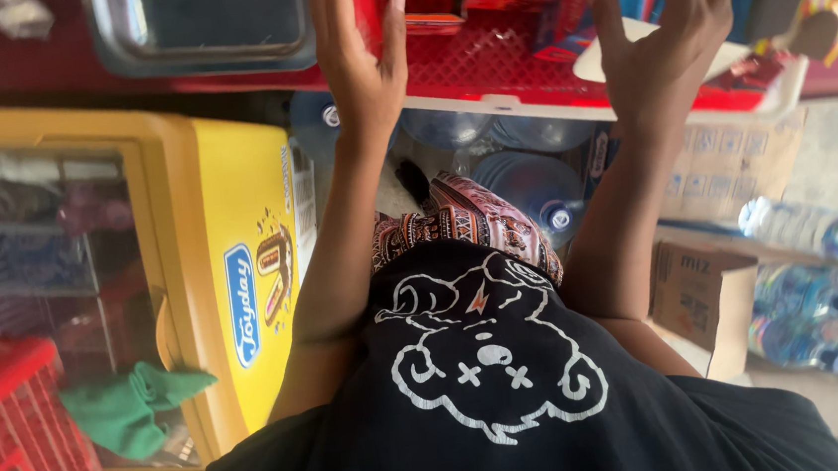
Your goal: The person organizes boxes and individual snack packets within red plastic crates. They move items between crates, open cardboard boxes to show the contents, and rearrange the packets by hand.
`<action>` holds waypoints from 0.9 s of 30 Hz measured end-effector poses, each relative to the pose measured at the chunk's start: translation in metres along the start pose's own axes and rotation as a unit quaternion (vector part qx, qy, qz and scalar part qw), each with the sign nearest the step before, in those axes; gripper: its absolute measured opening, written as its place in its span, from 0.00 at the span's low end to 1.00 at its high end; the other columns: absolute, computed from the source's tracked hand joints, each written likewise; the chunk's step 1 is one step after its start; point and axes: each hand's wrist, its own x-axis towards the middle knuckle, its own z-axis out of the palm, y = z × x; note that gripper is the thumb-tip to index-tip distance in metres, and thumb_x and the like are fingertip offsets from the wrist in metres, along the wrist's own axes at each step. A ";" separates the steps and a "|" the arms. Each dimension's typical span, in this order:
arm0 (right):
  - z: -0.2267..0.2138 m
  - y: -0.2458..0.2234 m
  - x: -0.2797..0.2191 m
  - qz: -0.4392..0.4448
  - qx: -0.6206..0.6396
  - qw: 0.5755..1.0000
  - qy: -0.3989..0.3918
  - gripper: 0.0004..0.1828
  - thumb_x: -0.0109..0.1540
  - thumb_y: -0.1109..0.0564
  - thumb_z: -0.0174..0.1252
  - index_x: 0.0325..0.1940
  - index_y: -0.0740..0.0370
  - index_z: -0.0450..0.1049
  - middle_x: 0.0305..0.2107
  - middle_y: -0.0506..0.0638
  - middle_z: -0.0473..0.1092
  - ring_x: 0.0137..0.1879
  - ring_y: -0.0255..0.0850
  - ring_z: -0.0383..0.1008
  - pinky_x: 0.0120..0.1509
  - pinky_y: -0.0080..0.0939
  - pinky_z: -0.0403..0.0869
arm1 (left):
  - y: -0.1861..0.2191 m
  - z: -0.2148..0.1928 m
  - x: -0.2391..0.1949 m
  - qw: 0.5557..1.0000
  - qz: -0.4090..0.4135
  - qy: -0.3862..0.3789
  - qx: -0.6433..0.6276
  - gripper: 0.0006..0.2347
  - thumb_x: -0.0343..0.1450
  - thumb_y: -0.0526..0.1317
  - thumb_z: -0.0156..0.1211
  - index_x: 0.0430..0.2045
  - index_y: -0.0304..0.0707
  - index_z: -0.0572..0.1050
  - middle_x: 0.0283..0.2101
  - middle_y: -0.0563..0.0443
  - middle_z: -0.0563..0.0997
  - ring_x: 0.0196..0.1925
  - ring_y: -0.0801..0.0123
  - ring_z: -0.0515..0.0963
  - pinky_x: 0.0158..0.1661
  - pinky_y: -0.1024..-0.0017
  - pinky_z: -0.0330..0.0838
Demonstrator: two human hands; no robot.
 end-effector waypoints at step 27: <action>0.185 -0.479 -0.079 -0.436 0.383 0.745 -0.330 0.37 0.66 0.51 0.70 0.73 0.65 0.62 0.72 0.60 0.59 0.80 0.61 0.55 0.83 0.61 0.59 | 0.064 -0.437 -0.198 0.805 -0.124 0.472 0.338 0.15 0.72 0.28 0.63 0.53 0.40 0.76 0.69 0.48 0.68 0.81 0.48 0.57 0.78 0.51 0.52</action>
